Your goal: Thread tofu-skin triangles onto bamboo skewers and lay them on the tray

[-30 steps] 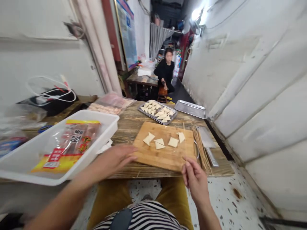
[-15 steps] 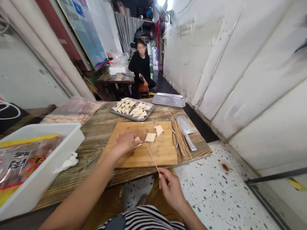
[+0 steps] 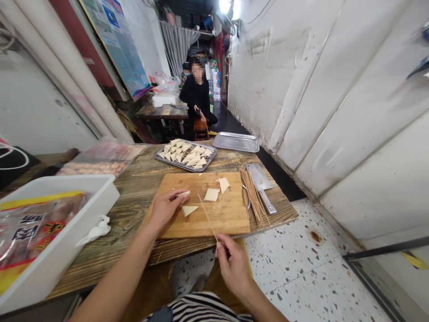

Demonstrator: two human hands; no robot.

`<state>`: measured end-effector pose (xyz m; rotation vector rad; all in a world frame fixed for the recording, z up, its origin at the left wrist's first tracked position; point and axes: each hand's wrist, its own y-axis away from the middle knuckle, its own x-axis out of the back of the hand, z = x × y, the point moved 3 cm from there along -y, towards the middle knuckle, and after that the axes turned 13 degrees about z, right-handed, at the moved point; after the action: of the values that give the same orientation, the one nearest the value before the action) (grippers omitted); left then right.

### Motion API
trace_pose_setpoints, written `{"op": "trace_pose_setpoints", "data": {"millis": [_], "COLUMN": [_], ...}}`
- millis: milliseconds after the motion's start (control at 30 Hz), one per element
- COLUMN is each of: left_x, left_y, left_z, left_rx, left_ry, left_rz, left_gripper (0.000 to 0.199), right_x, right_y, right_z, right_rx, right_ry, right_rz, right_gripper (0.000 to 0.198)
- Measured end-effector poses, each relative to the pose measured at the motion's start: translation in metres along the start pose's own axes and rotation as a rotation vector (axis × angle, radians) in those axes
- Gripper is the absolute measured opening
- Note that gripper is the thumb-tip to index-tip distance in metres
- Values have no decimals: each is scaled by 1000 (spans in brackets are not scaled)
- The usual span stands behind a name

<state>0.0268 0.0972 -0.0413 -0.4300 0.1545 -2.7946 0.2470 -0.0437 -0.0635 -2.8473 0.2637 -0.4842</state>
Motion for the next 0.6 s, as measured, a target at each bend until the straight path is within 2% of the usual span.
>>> {"op": "trace_pose_setpoints", "data": {"millis": [100,233,433,500,600], "left_x": [6,13,14,13,10], "left_y": [8,15,22,25,29], "left_z": [-5,8,19,17,14], "left_rx": [248,335,445,564,770], "left_ry": [223,393,607,705,777], "left_rz": [87,63,-99,-94,4], "left_gripper": [48,50,28,20,11], "right_x": [-4,-10,-11,-10,-9], "right_y": [1,2,2,3,4], "right_z": [-4,-7,-14,-15,-14], "right_rx": [39,53,150,169,173], "right_ry": [-21,15,8,2,13], "right_rz": [-15,-56,-71,-85,-89], "right_gripper": [25,26,27,29,30]}}
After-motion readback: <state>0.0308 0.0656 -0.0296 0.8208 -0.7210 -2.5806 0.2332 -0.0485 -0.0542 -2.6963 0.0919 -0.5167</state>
